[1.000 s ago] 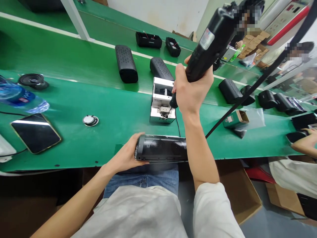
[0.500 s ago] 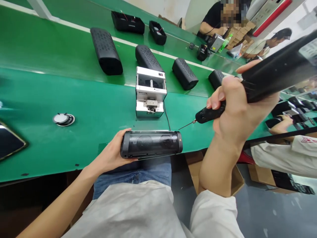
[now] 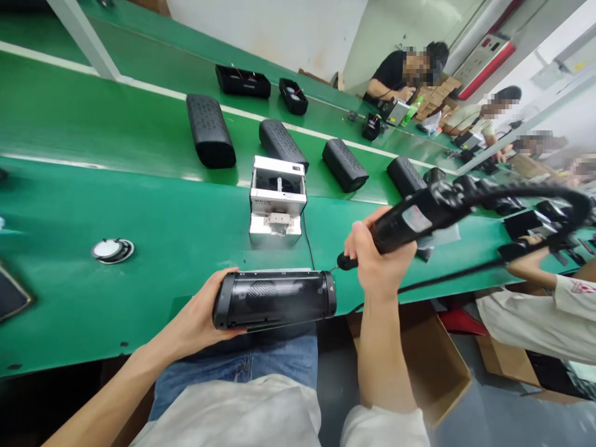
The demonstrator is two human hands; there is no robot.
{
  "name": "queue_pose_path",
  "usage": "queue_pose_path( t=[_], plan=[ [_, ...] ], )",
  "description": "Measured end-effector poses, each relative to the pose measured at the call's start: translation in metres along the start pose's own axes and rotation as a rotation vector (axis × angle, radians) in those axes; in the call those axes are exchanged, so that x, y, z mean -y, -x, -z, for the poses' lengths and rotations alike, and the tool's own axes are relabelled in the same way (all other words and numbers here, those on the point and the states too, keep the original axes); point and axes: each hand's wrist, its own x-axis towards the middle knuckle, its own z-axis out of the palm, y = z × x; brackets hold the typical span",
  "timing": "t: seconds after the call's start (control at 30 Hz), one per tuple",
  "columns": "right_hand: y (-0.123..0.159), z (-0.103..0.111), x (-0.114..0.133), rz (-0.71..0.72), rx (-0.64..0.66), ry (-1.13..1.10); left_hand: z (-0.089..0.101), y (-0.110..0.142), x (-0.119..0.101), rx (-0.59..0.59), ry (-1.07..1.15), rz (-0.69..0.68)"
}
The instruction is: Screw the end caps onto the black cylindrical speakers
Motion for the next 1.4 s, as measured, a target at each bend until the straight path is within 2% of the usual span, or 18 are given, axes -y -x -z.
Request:
queue_pose_path(
  t=[0.1,0.27,0.53,0.6,0.7,0.8,0.87,0.9,1.0,1.1,1.23,1.4],
  plan=[
    [0.007,0.004,-0.008,0.019,0.024,-0.048,0.001,0.0,-0.001,0.0,0.018,0.013],
    [0.01,0.005,-0.007,0.035,0.054,-0.102,0.0,0.0,-0.002,0.006,0.025,0.027],
    [0.001,0.004,-0.016,0.015,0.029,-0.079,0.0,-0.001,-0.004,0.013,0.038,0.033],
    [-0.003,0.003,-0.01,-0.002,0.063,-0.054,-0.001,-0.002,-0.004,0.009,0.037,0.018],
    [-0.01,0.0,0.013,0.016,0.135,-0.029,-0.002,-0.001,-0.003,0.008,0.03,-0.015],
    [-0.021,-0.017,0.04,0.245,0.042,-0.059,-0.003,-0.001,-0.002,0.005,0.027,-0.041],
    [-0.031,-0.04,0.046,0.403,-0.046,-0.138,-0.003,-0.001,-0.001,0.004,0.025,-0.051],
    [-0.035,-0.054,0.045,0.438,-0.066,-0.181,-0.003,-0.001,-0.002,0.003,0.024,-0.055],
    [-0.046,-0.099,0.024,0.438,-0.037,-0.245,-0.003,-0.001,-0.002,0.002,0.014,-0.066],
    [-0.054,-0.13,-0.007,0.408,0.0,-0.162,-0.003,-0.001,-0.003,-0.003,-0.008,-0.075],
    [-0.062,-0.14,-0.034,0.38,-0.052,-0.071,-0.004,-0.001,-0.001,0.003,-0.031,-0.081],
    [-0.067,-0.128,-0.036,0.213,0.026,0.203,-0.003,-0.003,-0.001,0.006,-0.032,-0.13]
  ],
)
